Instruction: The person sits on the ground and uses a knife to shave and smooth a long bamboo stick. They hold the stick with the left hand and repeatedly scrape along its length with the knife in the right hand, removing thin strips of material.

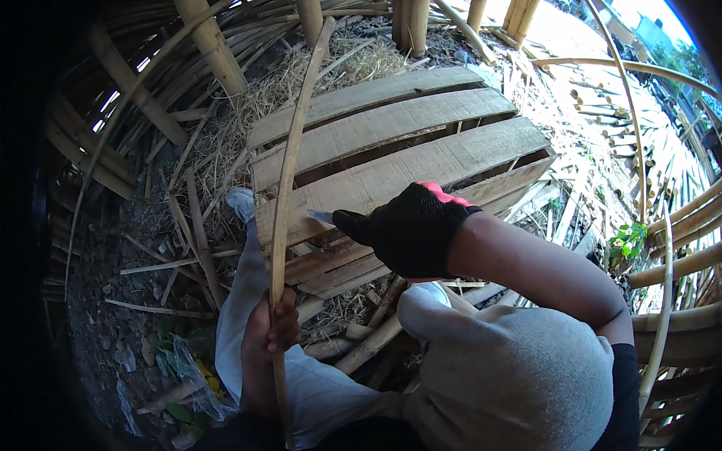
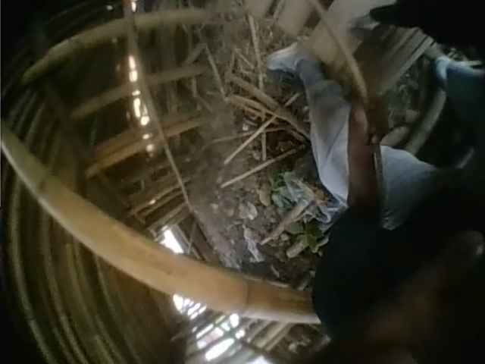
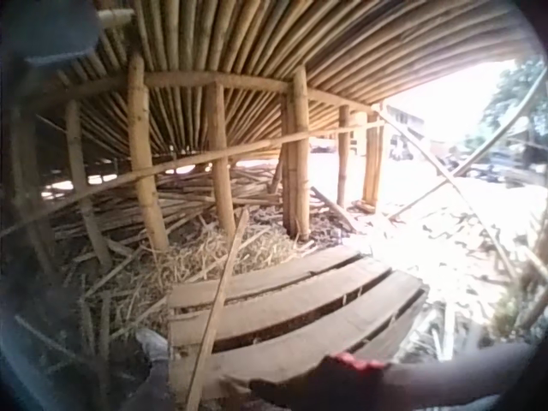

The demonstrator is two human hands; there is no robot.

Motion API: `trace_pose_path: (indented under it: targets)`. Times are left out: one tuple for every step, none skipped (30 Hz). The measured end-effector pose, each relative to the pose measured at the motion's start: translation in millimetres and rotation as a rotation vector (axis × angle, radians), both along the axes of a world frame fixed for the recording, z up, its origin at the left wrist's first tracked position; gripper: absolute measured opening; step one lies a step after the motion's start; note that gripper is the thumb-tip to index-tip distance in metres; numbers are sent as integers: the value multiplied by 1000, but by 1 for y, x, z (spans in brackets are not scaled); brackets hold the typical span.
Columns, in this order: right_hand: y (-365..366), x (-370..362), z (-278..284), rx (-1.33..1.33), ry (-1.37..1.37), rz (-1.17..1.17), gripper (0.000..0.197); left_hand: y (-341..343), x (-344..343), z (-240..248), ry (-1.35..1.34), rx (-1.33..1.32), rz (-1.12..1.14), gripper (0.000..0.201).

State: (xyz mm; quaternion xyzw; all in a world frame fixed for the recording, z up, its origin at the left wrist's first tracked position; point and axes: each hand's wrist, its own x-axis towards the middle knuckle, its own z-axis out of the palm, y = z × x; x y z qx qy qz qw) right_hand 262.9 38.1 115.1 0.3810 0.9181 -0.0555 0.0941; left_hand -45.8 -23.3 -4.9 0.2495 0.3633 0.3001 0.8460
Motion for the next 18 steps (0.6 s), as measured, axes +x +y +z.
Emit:
trace_pose_path:
  targets:
    - [-6, 5, -4, -15, -33, -134, 66, 3, 5, -1, -10, 4, -9, 48]
    - [-10, 10, -1, 64, -52, -179, 65, 7, 10, -1, -19, 7, -18, 48]
    - [-11, 10, 1, 137, -55, -201, 64, 6, 9, 0, -12, 7, -4, 48]
    - [-12, 10, 3, 211, -59, -225, 62, 5, 9, -1, -28, -2, -8, 48]
    - [-14, 10, 6, 194, -35, -145, 63, 5, 9, -2, -46, -9, -15, 48]
    - [-16, 10, 8, 177, -11, -65, 64, 5, 9, -3, -64, -17, -23, 48]
    - [-18, 11, 10, 160, 10, 12, 64, 6, 10, -3, -56, -14, -26, 48]
    - [-21, 13, 9, 153, -70, -106, 64, 8, 12, -3, -49, -10, -33, 48]
    - [-20, 10, 5, 143, -135, -199, 65, 5, 9, -1, -29, -9, -14, 48]
    - [-19, 8, 0, 133, -200, -293, 65, 1, 6, 1, -17, -16, 10, 48]
    - [-18, 8, -8, 351, -302, -228, 65, -2, 3, 4, -2, -22, 35, 48]
    - [-17, 7, -8, 315, -213, -135, 65, -6, -1, 6, 14, -30, 63, 48]
    - [-22, 10, 6, 285, -163, -82, 65, -2, 3, 3, -10, -26, 33, 48]
    - [-26, 12, 15, 254, -111, -27, 65, 2, 6, 0, -33, -23, 5, 47]
    - [-30, 14, 14, 186, -9, 23, 66, 3, 7, -1, -38, -24, -7, 47]
    - [-31, 16, 7, 244, -68, -70, 65, 5, 9, -1, -36, -12, -8, 47]
    - [-29, 19, -8, 298, -126, -159, 65, 5, 10, 1, -31, -3, -5, 48]
    - [-27, 21, -22, 352, -185, -250, 65, 4, 11, 2, -27, 7, -3, 48]
